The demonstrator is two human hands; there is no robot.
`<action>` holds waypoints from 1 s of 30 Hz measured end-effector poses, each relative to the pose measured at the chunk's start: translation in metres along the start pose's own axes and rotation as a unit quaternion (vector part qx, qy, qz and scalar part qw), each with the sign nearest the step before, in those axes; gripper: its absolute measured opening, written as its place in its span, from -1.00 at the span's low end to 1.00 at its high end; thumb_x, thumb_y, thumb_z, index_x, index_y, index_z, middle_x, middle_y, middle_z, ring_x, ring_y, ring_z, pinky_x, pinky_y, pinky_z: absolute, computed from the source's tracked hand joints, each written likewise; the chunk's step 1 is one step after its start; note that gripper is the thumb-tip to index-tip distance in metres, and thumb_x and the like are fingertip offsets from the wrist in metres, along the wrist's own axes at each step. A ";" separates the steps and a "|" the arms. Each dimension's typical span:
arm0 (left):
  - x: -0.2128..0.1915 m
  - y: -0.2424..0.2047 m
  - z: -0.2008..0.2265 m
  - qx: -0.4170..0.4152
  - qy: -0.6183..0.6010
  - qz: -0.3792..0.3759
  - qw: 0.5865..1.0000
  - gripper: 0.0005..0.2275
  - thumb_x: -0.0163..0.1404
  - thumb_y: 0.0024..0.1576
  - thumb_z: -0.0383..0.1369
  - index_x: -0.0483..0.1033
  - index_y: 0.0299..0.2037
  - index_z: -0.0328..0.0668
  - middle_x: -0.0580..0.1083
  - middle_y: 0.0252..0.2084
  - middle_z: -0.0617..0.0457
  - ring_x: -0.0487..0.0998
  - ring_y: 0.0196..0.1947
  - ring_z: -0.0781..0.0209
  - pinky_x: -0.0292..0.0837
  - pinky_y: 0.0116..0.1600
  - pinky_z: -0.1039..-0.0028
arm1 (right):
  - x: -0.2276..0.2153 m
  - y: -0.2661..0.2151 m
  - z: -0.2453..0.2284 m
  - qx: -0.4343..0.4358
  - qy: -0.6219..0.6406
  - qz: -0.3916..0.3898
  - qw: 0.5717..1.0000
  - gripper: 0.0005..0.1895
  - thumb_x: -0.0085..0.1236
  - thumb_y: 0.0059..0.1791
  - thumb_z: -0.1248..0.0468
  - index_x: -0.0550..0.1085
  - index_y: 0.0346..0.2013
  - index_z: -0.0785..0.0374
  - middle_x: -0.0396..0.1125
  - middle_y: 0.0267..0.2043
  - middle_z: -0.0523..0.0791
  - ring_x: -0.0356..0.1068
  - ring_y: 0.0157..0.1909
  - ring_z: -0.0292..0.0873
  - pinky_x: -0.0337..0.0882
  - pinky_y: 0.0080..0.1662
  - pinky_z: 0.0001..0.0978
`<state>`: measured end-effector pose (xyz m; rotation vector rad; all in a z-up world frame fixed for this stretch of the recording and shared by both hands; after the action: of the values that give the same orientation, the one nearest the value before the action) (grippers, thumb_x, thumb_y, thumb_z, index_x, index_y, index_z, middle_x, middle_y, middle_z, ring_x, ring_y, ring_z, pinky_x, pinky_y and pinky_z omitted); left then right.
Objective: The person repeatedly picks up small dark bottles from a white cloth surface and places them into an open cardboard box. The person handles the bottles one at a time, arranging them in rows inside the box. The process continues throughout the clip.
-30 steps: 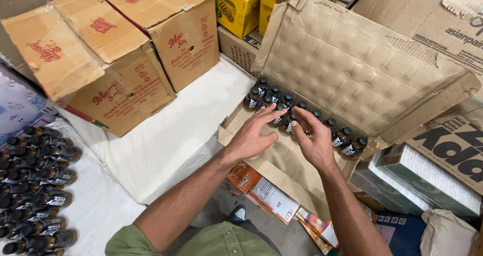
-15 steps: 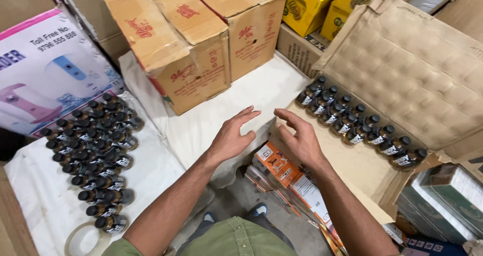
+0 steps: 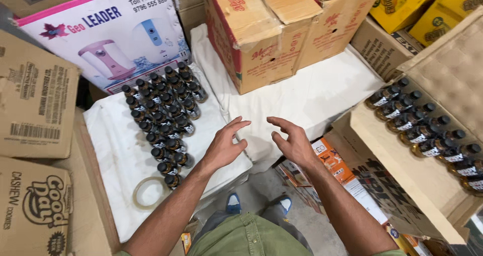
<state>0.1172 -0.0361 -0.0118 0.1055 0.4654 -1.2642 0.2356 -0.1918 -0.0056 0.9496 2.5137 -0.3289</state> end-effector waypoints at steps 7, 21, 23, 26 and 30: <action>-0.033 -0.030 -0.054 -0.040 -0.018 0.024 0.999 -0.51 -0.01 0.04 -0.48 0.44 0.26 -0.13 0.15 0.45 -0.38 0.25 0.36 -0.39 0.32 0.34 0.05 | 0.074 0.012 -0.011 0.015 0.006 -0.068 0.998 -0.49 0.04 -0.02 0.36 0.44 0.26 0.22 0.42 0.22 0.01 0.29 0.36 0.16 0.29 0.32 0.13; -0.100 -0.090 -0.121 -0.079 -0.012 0.147 0.986 -0.64 -0.05 0.02 -0.60 0.57 0.04 -0.20 0.45 0.16 -0.26 0.60 0.01 -0.22 0.61 0.04 0.25 | 0.188 0.038 -0.040 -0.037 -0.014 -0.209 0.977 -0.54 0.08 -0.01 0.30 0.48 0.22 0.15 0.48 0.15 -0.04 0.38 0.28 0.11 0.36 0.27 0.08; -0.110 -0.097 -0.135 -0.100 0.034 0.148 0.983 -0.63 -0.03 0.05 -0.57 0.57 0.07 -0.12 0.47 0.14 -0.17 0.62 -0.02 -0.15 0.62 0.02 0.22 | 0.208 0.040 -0.037 -0.043 -0.010 -0.228 0.973 -0.54 0.08 -0.01 0.31 0.49 0.20 0.15 0.50 0.10 -0.01 0.43 0.21 0.11 0.41 0.22 0.04; -0.120 -0.107 -0.144 -0.121 0.119 0.140 0.976 -0.65 -0.01 0.10 -0.51 0.57 0.10 -0.02 0.51 0.07 -0.07 0.63 -0.04 -0.11 0.61 0.00 0.13 | 0.236 0.043 -0.031 -0.049 -0.011 -0.250 0.967 -0.56 0.10 -0.03 0.31 0.51 0.17 0.17 0.51 -0.06 0.01 0.48 -0.02 0.00 0.49 0.06 -0.13; -0.126 -0.117 -0.128 -0.123 0.174 0.134 0.968 -0.68 -0.01 0.16 -0.48 0.53 0.13 -0.17 0.54 -0.01 -0.19 0.62 -0.06 -0.26 0.63 -0.03 0.00 | 0.253 0.039 -0.047 -0.067 -0.043 -0.264 0.961 -0.52 0.13 -0.07 0.31 0.51 0.17 0.19 0.47 -0.22 -0.05 0.48 -0.27 -0.12 0.53 -0.13 -0.20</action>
<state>-0.0561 0.0815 -0.0569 0.1751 0.8780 -0.9147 0.0773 -0.0024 -0.0863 0.1925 2.6318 -0.3428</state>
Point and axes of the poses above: each hand's wrist, its own y-axis towards the middle knuckle, its own x-axis out of the palm, z = x × y, the point moved 7 cm from there along y, towards the middle knuckle
